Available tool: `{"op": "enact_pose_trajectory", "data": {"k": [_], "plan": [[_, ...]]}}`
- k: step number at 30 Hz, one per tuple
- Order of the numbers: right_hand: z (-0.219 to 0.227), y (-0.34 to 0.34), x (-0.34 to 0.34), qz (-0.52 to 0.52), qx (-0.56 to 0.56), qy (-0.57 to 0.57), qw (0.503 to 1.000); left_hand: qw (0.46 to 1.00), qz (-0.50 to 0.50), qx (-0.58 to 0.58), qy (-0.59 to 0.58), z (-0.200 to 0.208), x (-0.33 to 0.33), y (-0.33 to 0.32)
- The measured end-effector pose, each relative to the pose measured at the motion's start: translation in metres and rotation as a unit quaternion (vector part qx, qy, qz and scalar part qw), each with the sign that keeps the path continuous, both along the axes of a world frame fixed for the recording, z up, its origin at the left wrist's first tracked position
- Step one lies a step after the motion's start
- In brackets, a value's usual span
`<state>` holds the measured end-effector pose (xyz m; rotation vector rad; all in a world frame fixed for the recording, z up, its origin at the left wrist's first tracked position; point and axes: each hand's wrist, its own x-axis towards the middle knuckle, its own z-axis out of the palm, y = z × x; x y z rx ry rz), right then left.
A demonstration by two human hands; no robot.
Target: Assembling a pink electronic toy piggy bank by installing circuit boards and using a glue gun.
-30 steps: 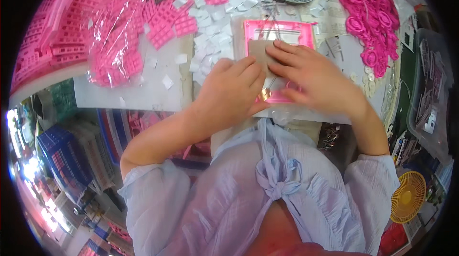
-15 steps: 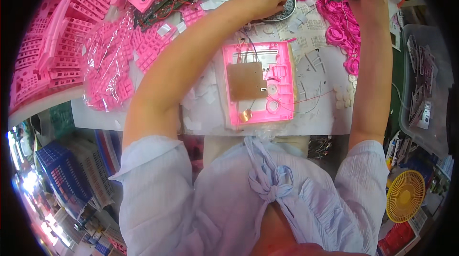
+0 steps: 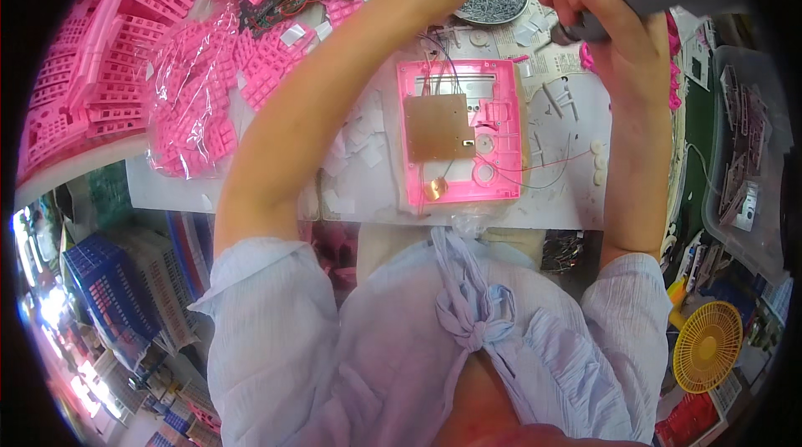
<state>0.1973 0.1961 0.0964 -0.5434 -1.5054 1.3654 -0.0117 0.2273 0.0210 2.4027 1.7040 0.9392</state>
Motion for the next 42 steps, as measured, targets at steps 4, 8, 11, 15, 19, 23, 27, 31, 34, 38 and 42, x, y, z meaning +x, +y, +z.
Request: {"op": "enact_pose_trajectory", "data": {"k": [4,8,11,15,19,23,27,31,34,38,42], "plan": [[-0.005,-0.031,0.009,0.024,-0.004,-0.011,1.000,0.959,-0.065,-0.096,-0.259,0.023,-0.008,-0.107],[-0.001,-0.073,-0.010,0.072,-0.005,0.083,0.994,0.964,-0.104,-0.141,-0.202,0.029,0.001,-0.183],[0.013,-0.091,-0.017,0.094,0.008,0.107,0.990,0.967,-0.100,-0.087,-0.216,0.020,0.007,-0.203],[0.022,-0.102,-0.020,0.119,-0.003,0.116,0.986,0.970,-0.041,-0.060,-0.233,0.016,0.011,-0.214],[0.020,-0.103,-0.023,0.176,-0.005,0.126,0.976,0.970,-0.060,-0.055,-0.228,0.012,0.008,-0.216],[0.017,-0.105,-0.027,0.184,-0.026,0.124,0.975,0.976,-0.079,-0.064,-0.192,0.017,0.003,-0.213],[0.017,-0.110,-0.025,0.145,-0.023,0.085,0.985,0.976,-0.098,-0.043,-0.192,0.013,0.005,-0.206],[0.011,-0.108,-0.027,0.133,-0.035,0.098,0.986,0.978,-0.080,-0.056,-0.184,0.015,0.004,-0.209],[0.011,-0.105,-0.027,0.133,-0.031,0.103,0.985,0.977,-0.077,-0.057,-0.190,0.012,0.005,-0.209],[0.012,-0.103,-0.027,0.165,-0.029,0.116,0.979,0.975,-0.089,-0.061,-0.194,0.013,0.007,-0.206],[0.010,-0.106,-0.031,0.137,-0.027,0.096,0.986,0.977,-0.086,-0.057,-0.187,0.014,0.006,-0.206]]}}
